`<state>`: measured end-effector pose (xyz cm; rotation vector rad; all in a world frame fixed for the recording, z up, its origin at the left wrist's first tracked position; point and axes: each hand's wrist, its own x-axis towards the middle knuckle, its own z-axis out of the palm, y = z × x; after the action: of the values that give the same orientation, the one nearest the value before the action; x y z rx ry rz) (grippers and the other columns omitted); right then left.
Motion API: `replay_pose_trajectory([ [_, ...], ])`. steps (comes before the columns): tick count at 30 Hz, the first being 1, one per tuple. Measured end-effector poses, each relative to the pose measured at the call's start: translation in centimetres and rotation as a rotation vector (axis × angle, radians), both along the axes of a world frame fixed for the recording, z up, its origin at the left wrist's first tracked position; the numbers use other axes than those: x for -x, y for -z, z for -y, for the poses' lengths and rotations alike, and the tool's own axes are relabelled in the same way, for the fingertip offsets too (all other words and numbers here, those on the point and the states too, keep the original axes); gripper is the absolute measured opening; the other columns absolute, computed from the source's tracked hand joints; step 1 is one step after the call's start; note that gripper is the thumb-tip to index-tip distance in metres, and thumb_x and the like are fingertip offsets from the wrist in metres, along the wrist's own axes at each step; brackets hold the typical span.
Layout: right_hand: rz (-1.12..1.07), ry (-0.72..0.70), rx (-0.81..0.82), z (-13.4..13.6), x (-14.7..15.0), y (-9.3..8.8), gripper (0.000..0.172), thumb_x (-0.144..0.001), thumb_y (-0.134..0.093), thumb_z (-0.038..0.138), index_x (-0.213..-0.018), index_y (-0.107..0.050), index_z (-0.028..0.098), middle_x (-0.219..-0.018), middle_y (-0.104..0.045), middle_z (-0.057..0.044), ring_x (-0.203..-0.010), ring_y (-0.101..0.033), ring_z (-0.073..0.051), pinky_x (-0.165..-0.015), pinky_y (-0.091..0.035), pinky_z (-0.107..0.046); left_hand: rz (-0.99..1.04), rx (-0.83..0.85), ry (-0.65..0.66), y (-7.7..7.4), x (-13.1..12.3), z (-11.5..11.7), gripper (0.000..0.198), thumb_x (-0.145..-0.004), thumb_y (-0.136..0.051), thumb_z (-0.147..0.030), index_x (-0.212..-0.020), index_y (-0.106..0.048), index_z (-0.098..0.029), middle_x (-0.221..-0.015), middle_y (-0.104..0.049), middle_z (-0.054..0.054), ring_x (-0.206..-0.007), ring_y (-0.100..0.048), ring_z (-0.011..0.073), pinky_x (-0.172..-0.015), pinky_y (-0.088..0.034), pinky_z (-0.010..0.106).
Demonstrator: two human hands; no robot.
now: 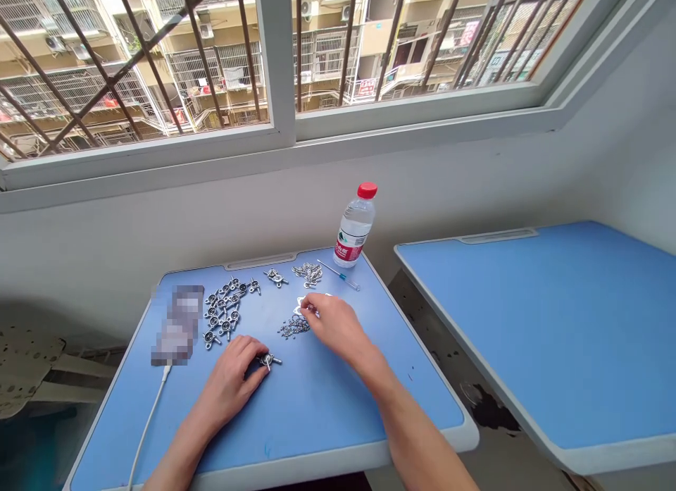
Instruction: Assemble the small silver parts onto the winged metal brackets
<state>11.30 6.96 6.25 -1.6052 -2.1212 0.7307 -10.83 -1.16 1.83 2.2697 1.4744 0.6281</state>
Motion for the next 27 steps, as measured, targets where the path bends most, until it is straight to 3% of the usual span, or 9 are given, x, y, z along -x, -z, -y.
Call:
replay_pose_trajectory([
  [4,0.18,0.176,0.03,-1.7,-2.7,-0.5,0.021,-0.087,-0.047,0.015,-0.085,-0.067,0.021,-0.093,-0.071,-0.004,-0.082,-0.062,-0.02,-0.062,-0.035,-0.026,0.035,0.0,-0.002,0.3,0.1,-0.1,0.012,-0.089,-0.055,-0.014,-0.098,-0.056,-0.021,-0.097,-0.063,0.006,-0.09,-0.057,0.0236,-0.079,-0.048,0.038],
  [9,0.221,0.186,0.062,-2.8,-4.0,0.4,0.018,-0.082,-0.052,0.013,-0.08,-0.068,0.02,-0.088,-0.071,-0.005,-0.079,-0.061,-0.02,-0.057,-0.031,-0.026,0.062,-0.007,-0.008,0.5,0.1,-0.2,0.013,-0.087,-0.055,-0.014,-0.098,-0.056,-0.021,-0.095,-0.063,0.005,-0.089,-0.058,0.0237,-0.078,-0.049,0.038],
  [14,0.205,0.214,0.021,-3.4,-3.5,1.0,0.019,-0.088,-0.049,0.015,-0.089,-0.068,0.02,-0.094,-0.072,-0.006,-0.087,-0.063,-0.021,-0.061,-0.034,-0.026,0.05,0.008,-0.013,0.3,0.1,-0.2,0.014,-0.086,-0.055,-0.014,-0.098,-0.057,-0.021,-0.095,-0.063,0.006,-0.089,-0.058,0.0242,-0.08,-0.049,0.04],
  [20,0.177,0.173,-0.032,-3.8,-1.4,1.2,0.019,-0.092,-0.053,0.031,-0.105,-0.064,0.021,-0.101,-0.07,-0.005,-0.091,-0.062,-0.02,-0.067,-0.037,-0.026,0.058,0.008,-0.004,0.1,0.0,-0.2,0.013,-0.087,-0.053,-0.016,-0.098,-0.057,-0.022,-0.094,-0.064,0.006,-0.089,-0.058,0.0245,-0.079,-0.05,0.04],
  [27,0.166,0.095,0.024,-4.6,-0.6,2.3,0.008,-0.084,-0.061,0.022,-0.089,-0.066,0.018,-0.086,-0.068,-0.004,-0.08,-0.06,-0.019,-0.059,-0.031,-0.025,0.026,0.007,-0.012,0.0,0.0,0.0,0.013,-0.087,-0.055,-0.014,-0.098,-0.055,-0.021,-0.095,-0.062,0.006,-0.091,-0.057,0.0247,-0.08,-0.049,0.04],
])
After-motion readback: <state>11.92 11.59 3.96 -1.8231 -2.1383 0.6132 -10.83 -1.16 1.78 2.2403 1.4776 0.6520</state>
